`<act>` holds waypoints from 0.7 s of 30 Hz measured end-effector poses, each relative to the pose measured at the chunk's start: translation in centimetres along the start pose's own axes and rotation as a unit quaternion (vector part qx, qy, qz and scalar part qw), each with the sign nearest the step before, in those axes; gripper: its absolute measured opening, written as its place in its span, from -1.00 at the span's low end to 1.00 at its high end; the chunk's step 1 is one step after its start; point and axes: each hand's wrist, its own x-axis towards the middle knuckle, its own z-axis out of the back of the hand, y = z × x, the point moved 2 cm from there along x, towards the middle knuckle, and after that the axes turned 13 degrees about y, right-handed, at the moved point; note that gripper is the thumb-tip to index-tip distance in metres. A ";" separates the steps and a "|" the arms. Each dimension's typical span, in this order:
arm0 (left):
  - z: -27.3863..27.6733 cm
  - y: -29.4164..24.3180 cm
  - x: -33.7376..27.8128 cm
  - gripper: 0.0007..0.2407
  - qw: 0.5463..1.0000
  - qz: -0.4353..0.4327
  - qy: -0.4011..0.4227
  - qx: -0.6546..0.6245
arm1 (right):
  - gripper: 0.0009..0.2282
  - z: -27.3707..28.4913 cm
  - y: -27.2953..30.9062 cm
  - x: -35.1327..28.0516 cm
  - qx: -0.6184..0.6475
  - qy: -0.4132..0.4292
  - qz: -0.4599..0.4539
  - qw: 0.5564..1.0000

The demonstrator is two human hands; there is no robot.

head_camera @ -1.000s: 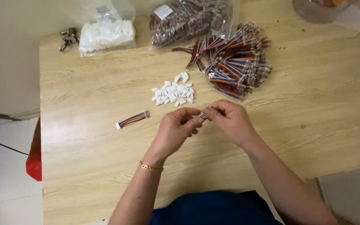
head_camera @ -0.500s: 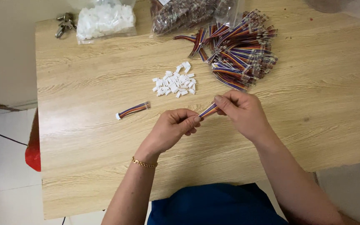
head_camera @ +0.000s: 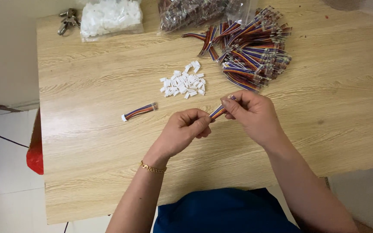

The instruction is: Attaching white plastic connectors to the ends of multi-colored ribbon cables

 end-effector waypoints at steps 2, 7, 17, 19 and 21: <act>-0.2 -0.1 0.1 -0.86 1.000 -0.005 0.004 0.002 | -0.89 -0.1 0.2 -0.1 -0.004 0.006 0.002 1.000; -0.4 0.4 0.6 -0.85 1.000 -0.014 0.000 -0.002 | -0.90 -0.2 0.6 -0.3 -0.003 0.018 0.000 1.000; -0.4 -0.7 0.1 -0.87 0.999 -0.006 0.025 -0.027 | -0.90 -0.1 1.3 -0.5 -0.010 0.028 0.020 0.999; -0.3 -0.6 0.1 -0.87 0.999 -0.004 0.028 -0.019 | -0.90 0.1 0.9 -0.6 -0.012 0.028 0.023 0.999; -0.2 -0.4 0.1 -0.86 1.000 -0.002 0.029 0.011 | -0.89 0.4 0.2 -0.6 -0.023 0.034 0.011 0.999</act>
